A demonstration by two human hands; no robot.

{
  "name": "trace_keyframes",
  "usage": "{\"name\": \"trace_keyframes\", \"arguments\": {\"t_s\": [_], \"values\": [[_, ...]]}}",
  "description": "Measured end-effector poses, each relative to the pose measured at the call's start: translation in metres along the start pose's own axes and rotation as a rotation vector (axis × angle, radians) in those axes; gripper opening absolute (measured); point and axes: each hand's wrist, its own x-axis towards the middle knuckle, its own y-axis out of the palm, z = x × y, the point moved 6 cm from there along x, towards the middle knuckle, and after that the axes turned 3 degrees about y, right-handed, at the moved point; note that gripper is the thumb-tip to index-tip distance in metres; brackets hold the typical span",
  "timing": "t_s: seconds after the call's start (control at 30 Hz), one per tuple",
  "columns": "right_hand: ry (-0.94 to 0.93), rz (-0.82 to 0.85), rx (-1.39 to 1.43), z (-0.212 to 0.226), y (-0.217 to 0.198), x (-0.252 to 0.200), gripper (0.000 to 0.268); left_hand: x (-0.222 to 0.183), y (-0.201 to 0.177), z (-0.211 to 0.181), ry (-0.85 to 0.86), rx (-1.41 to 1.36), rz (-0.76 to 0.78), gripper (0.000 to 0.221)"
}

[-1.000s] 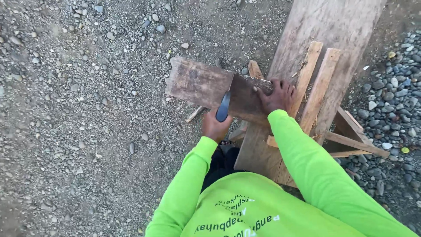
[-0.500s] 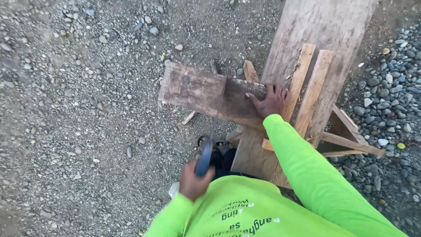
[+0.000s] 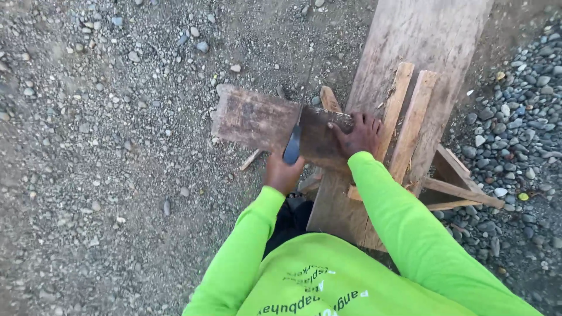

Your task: Sawing a piece of wood on a sawhorse.

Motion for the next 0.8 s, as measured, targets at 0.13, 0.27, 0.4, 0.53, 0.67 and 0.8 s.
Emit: {"name": "trace_keyframes", "arguments": {"t_s": [0.13, 0.27, 0.4, 0.53, 0.67, 0.8], "values": [[0.06, 0.119, 0.088, 0.008, -0.005, 0.002, 0.07, -0.106, -0.06, 0.009, 0.001, 0.087, -0.013, 0.026], [0.067, 0.121, 0.05, 0.002, 0.005, -0.001, 0.071, -0.197, -0.093, 0.014, -0.209, 0.101, 0.053, 0.028], [-0.019, -0.006, -0.035, -0.018, 0.022, 0.001, 0.077, -0.179, -0.076, 0.0, -0.181, 0.159, 0.124, 0.026], [-0.006, 0.031, -0.048, -0.014, 0.017, -0.006, 0.082, -0.052, -0.019, 0.033, -0.031, 0.116, 0.081, 0.031], [0.02, 0.042, -0.028, 0.001, -0.001, -0.002, 0.081, 0.0, -0.005, 0.001, -0.028, 0.113, 0.107, 0.036], [0.104, 0.099, 0.03, 0.012, -0.008, -0.005, 0.079, -0.007, -0.013, 0.001, 0.05, 0.157, 0.035, 0.034]]}}
